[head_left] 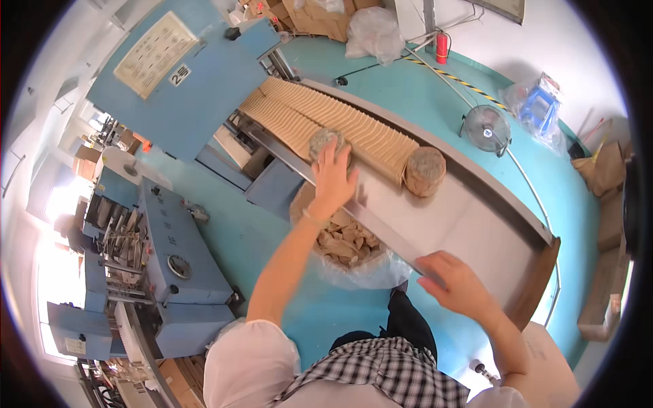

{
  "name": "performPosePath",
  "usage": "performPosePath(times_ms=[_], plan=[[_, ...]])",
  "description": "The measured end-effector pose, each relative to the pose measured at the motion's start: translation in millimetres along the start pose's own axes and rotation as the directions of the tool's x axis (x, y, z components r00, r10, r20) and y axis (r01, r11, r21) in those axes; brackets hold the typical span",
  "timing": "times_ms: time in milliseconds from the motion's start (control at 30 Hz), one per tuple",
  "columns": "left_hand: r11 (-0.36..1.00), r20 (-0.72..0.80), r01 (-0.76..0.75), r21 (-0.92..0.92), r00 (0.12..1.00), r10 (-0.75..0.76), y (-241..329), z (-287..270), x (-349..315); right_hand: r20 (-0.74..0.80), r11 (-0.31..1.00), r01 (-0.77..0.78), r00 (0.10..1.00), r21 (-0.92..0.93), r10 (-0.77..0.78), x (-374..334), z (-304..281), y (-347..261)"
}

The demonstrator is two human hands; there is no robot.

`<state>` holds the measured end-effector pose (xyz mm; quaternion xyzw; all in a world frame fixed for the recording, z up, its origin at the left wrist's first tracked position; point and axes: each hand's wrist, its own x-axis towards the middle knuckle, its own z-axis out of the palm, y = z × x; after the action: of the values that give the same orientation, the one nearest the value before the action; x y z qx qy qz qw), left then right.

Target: The person is transferring stacks of folded paper or cardboard products from a production machine to a conveyor belt system.

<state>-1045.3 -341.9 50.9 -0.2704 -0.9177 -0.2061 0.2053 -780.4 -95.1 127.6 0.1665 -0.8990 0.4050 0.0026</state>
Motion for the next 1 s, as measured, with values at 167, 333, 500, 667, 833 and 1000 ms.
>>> performPosePath(times_ms=[167,333,500,667,833,1000], plan=[[0.984,0.097,0.116,0.138,0.987,-0.129,-36.5,15.9,61.0,-0.114,0.995,-0.088,0.989,0.051,0.093,46.7,-45.2,56.6],[0.881,0.224,0.05,0.471,0.959,-0.175,0.2,12.5,52.9,-0.248,0.997,-0.049,0.967,0.065,0.063,93.3,-57.2,98.1],[0.975,0.188,-0.176,-0.133,0.962,0.199,76.2,28.3,51.0,-0.354,0.992,-0.065,0.935,-0.108,0.023,146.7,-44.3,126.3],[0.97,0.255,-0.181,-0.164,0.942,0.219,62.1,53.8,56.4,-0.273,0.997,-0.076,0.96,-0.014,0.069,159.2,-39.3,146.3],[0.966,0.323,-0.207,-0.151,0.914,0.247,66.5,38.1,61.3,0.182,0.841,-0.346,0.938,0.417,0.296,148.1,-39.1,154.0],[0.97,0.29,-0.188,-0.154,0.93,0.226,16.6,40.2,114.6,0.082,0.556,-0.351,0.889,0.754,0.45,154.2,12.8,180.9]])
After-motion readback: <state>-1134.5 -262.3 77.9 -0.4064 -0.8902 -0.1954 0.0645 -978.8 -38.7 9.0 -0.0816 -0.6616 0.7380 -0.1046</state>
